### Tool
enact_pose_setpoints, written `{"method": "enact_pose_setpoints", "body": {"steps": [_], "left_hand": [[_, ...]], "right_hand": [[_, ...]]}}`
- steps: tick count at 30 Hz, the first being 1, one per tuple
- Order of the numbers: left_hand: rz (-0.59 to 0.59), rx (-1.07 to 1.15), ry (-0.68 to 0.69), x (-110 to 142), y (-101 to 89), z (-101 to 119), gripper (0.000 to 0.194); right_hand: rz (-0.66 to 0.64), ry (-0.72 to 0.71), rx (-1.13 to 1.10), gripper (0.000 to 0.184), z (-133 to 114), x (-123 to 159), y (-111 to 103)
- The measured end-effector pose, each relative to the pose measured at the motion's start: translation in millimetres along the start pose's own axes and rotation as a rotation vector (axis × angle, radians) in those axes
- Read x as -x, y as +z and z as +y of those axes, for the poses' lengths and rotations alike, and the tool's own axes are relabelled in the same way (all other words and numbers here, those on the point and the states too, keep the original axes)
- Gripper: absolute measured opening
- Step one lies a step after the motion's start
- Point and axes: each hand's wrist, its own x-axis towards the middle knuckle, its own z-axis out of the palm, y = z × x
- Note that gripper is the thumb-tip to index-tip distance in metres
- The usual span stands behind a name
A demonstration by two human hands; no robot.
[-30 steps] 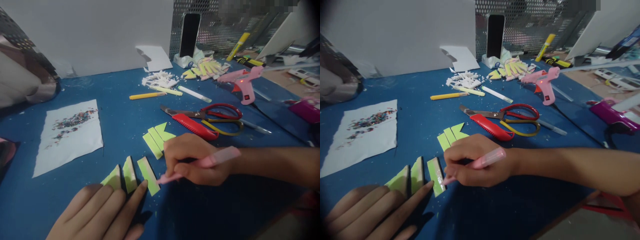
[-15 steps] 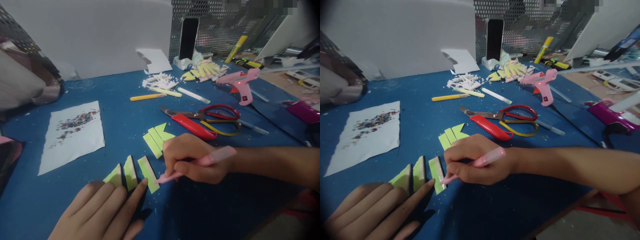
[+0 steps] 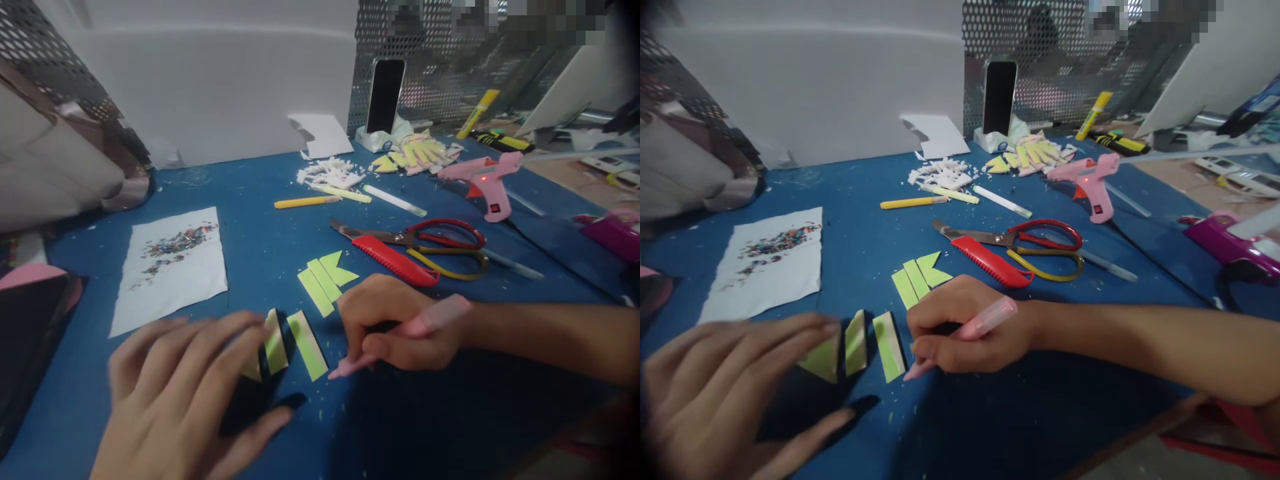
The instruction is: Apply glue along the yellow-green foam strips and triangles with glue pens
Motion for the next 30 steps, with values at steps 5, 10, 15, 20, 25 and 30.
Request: {"method": "enact_pose_setpoints", "body": {"steps": [5,10,15,20,25,30], "left_hand": [[-0.061,0.051,-0.051,-10,9.2,-7,0.073],[-0.082,0.117,-0.066,-8,10.8,-6,0.064],[-0.057,0.141,-0.077,-8,10.6,-4,0.062],[-0.089,0.187,-0.092,-10,9.8,-6,0.067],[-0.089,0.213,-0.101,-7,10.0,-4,0.068],[-0.088,0.227,-0.065,-6,11.5,-6,0.065]], "right_hand": [[-0.037,0.067,0.016,0.039,-3,-3,-2],[-0.035,0.105,0.071,0.043,-6,-6,-3],[-0.007,0.127,0.139,0.041,-6,-6,-2],[0.077,0.037,0.023,0.036,-4,-3,1],[0.172,0.097,-0.152,0.03,-7,-1,-2],[0.186,0.126,-0.219,0.027,-9,-3,-4]]}}
